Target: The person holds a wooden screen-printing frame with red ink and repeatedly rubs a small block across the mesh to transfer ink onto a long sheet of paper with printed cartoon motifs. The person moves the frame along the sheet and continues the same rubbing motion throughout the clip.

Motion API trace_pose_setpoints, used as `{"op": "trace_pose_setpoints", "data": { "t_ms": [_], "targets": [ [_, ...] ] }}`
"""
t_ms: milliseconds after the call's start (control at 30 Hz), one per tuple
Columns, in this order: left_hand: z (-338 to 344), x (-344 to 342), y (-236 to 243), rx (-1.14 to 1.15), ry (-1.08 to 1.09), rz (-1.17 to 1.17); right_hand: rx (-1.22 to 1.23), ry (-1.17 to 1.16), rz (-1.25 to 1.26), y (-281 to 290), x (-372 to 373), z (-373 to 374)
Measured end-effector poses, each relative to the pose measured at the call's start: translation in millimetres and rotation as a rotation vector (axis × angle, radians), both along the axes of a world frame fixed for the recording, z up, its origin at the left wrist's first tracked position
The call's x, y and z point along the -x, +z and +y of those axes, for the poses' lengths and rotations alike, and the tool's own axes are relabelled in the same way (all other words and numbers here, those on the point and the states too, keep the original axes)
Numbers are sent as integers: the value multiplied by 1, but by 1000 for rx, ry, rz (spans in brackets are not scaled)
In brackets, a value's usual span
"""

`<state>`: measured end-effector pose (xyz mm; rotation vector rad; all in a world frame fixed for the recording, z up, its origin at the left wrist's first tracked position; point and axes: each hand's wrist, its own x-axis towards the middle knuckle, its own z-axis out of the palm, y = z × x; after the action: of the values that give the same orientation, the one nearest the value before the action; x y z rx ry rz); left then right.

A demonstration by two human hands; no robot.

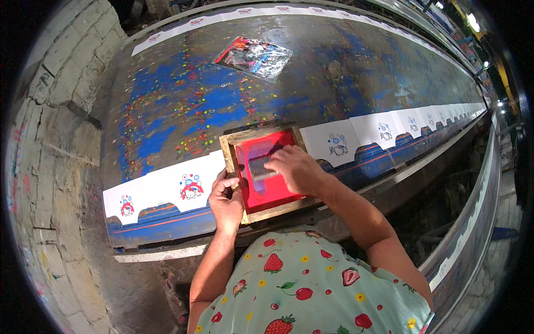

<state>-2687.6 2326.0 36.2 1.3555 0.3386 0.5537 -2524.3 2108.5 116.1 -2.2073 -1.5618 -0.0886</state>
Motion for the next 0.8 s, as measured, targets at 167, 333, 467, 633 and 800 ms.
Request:
{"op": "trace_pose_setpoints", "data": {
  "t_ms": [167,333,467,633,800],
  "targets": [
    [-2,4,-2,-46,21,29,2,-9,67,0,56,-24],
    [-9,8,-3,-285,99,153,-19,5,87,2,83,-41],
    [-14,9,2,-610,148,196,-69,45,208,4,87,-53],
    [-20,6,20,-405,152,194,-307,-128,243,6,78,-87],
    [-57,-10,28,-422,149,134,-482,-391,485,-11,62,-139]
  ]
}}
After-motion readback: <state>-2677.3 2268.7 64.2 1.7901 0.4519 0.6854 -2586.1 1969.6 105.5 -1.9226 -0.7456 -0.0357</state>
